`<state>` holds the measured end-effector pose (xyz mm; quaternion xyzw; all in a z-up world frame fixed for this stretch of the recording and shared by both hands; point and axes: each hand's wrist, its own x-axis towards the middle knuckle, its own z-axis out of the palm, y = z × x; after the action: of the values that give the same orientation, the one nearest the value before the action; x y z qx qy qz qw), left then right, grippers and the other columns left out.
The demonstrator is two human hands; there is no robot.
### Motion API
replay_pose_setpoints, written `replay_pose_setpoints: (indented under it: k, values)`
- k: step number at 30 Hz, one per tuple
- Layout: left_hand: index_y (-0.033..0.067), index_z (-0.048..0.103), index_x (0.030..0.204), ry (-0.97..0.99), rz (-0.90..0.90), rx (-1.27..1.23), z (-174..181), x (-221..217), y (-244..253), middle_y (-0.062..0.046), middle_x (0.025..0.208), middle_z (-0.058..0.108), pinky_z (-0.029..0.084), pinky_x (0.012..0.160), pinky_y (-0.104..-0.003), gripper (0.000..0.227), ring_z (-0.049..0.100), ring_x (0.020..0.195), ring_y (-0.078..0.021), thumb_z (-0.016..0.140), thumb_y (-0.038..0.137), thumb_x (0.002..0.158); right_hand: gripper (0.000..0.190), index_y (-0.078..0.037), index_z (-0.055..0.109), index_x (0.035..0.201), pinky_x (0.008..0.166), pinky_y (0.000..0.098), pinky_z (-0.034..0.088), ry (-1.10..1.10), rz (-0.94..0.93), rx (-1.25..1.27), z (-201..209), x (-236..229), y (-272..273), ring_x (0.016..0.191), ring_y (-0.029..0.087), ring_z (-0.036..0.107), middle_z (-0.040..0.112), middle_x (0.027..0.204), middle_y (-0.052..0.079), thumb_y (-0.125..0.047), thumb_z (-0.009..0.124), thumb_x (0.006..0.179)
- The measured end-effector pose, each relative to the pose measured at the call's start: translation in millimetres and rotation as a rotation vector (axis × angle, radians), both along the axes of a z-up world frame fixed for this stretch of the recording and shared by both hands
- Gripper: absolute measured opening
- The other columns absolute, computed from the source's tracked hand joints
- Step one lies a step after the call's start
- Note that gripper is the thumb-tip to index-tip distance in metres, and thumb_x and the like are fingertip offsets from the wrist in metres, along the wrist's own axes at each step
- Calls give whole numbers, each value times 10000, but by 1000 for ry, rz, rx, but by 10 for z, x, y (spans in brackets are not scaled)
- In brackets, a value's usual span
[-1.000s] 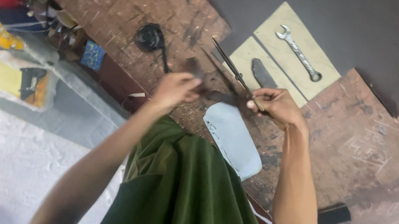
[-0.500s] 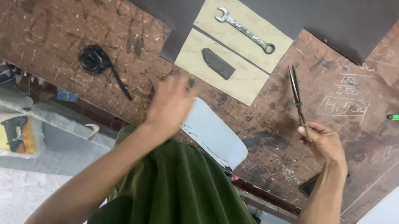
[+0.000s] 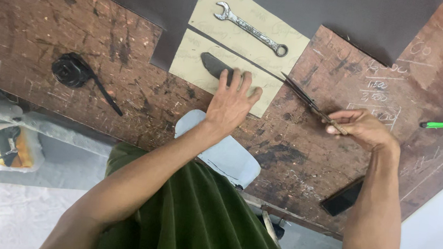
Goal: The person measures and cuts pieces of dark leather or vinyl on a wooden workbench using a template, a marking tool, and shears.
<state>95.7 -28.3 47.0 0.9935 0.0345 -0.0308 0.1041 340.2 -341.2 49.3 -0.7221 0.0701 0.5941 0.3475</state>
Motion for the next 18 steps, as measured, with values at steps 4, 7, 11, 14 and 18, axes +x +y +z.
replay_pose_setpoints:
  k: [4,7,11,14,18]
  values:
    - [83,588,1371,62,-25,21,30,-3,76,-252,1364,527,355,1056,-600,624,457,1271,-393,734,73,764,409,44,757,1093,690,304,586,-6,130,17,-29,136,40,743,189,720,781,892,142,-18,851,700]
    - [34,597,1371,38,15,39,89,-22,264,-225,1362,550,369,1094,-574,615,477,1287,-369,781,44,785,399,38,758,1106,700,295,582,-13,164,27,-64,160,53,757,182,719,779,902,139,-34,842,723]
    - [18,634,1296,172,-8,96,111,46,614,-196,1275,592,383,1072,-527,664,520,1230,-349,830,62,662,417,29,745,1109,711,305,602,54,89,80,-91,132,20,769,200,736,780,908,138,-41,831,706]
    - [-5,657,1242,177,-87,80,115,84,790,-191,1237,612,404,1037,-499,662,543,1192,-335,857,80,617,421,37,749,1113,731,303,596,4,119,47,-92,109,28,785,196,726,778,916,135,-31,838,707]
    - [-12,675,1228,154,-168,105,122,92,866,-163,1206,633,430,1019,-451,619,566,1156,-300,849,48,637,437,37,749,1110,749,291,594,1,134,29,-71,103,73,801,179,735,785,923,122,-29,842,688]
